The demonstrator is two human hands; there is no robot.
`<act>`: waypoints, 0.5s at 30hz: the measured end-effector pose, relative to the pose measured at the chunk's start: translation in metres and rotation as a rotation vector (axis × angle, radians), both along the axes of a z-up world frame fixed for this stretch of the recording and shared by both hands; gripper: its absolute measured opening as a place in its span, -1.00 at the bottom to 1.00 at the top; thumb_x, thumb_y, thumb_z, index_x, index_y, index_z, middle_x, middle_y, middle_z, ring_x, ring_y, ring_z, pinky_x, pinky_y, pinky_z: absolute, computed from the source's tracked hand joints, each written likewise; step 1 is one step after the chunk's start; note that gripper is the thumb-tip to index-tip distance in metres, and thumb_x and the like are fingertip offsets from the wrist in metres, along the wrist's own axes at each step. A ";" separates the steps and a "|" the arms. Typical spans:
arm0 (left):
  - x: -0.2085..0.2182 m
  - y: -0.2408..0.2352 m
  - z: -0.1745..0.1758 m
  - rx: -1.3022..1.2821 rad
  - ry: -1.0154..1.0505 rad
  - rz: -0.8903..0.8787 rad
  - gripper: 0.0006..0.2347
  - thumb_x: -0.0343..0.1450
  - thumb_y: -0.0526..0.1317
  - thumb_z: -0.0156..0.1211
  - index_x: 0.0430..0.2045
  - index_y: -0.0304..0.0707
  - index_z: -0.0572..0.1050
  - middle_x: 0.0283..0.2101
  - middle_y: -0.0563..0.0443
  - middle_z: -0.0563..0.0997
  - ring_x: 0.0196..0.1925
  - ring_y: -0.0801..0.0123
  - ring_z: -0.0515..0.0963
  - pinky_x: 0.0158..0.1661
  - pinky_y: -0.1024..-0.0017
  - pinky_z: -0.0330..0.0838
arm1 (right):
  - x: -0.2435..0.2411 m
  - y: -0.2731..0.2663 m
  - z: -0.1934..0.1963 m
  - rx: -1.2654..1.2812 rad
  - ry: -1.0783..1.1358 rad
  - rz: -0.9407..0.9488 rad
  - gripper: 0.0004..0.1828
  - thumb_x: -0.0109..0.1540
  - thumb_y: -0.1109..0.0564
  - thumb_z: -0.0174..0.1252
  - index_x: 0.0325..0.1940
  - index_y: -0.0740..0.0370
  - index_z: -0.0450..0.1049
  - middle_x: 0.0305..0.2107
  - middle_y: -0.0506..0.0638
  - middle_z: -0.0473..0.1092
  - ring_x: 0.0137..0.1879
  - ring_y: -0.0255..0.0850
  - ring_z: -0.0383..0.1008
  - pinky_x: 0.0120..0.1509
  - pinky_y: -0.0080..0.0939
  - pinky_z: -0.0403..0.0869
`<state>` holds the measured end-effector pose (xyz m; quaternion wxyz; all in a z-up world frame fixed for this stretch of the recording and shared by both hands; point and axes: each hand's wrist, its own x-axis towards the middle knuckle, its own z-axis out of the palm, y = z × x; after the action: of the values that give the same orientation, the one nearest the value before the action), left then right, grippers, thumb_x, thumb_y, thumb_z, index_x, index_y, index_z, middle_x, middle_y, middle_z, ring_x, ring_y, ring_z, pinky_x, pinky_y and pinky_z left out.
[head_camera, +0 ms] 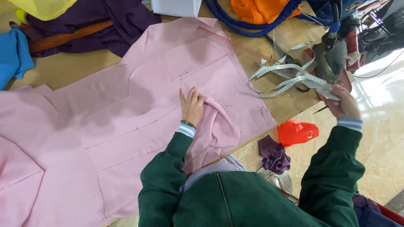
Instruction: Measuring pink fabric with a tape measure, marking lines with a ruler and a French curve, and then cutting the fabric along the marked lines with large scissors.
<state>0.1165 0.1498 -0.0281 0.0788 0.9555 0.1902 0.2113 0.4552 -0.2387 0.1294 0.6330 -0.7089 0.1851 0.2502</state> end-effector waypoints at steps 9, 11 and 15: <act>-0.040 -0.074 0.079 -0.114 0.266 -0.348 -0.55 0.07 -0.27 0.45 -0.14 -0.04 0.59 -0.05 0.06 0.67 0.27 0.24 0.46 0.38 -0.42 -0.20 | 0.025 -0.040 0.030 -0.395 -0.745 0.199 -0.90 0.52 0.03 -0.03 0.08 -0.11 0.39 -0.10 -0.16 0.29 0.04 -0.33 0.40 -0.04 -0.39 0.40; -0.050 -0.092 0.073 -0.128 0.230 -0.423 -0.62 0.14 -0.27 0.42 -0.15 -0.05 0.59 -0.07 0.04 0.68 0.20 0.25 0.51 0.40 -0.37 -0.15 | 0.035 -0.044 0.041 -0.428 -0.817 0.320 -0.96 0.56 0.11 -0.04 0.11 0.00 0.28 -0.06 -0.06 0.22 0.03 -0.25 0.34 0.03 -0.25 0.36; -0.070 -0.110 0.053 -0.214 0.213 -0.547 -0.92 0.41 -0.18 0.22 -0.30 -0.06 0.58 -0.17 0.06 0.67 0.05 0.25 0.58 0.37 -0.25 0.07 | 0.146 -0.124 -0.029 -0.275 -0.488 0.571 -0.66 0.75 -0.29 -0.14 0.20 -0.10 0.39 -0.09 -0.30 0.36 0.03 -0.48 0.38 0.19 -0.39 0.37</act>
<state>0.0470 0.0402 0.0250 0.2126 0.9743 -0.0456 0.0595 0.6016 -0.3632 0.1006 0.4625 -0.8487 -0.1433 0.2129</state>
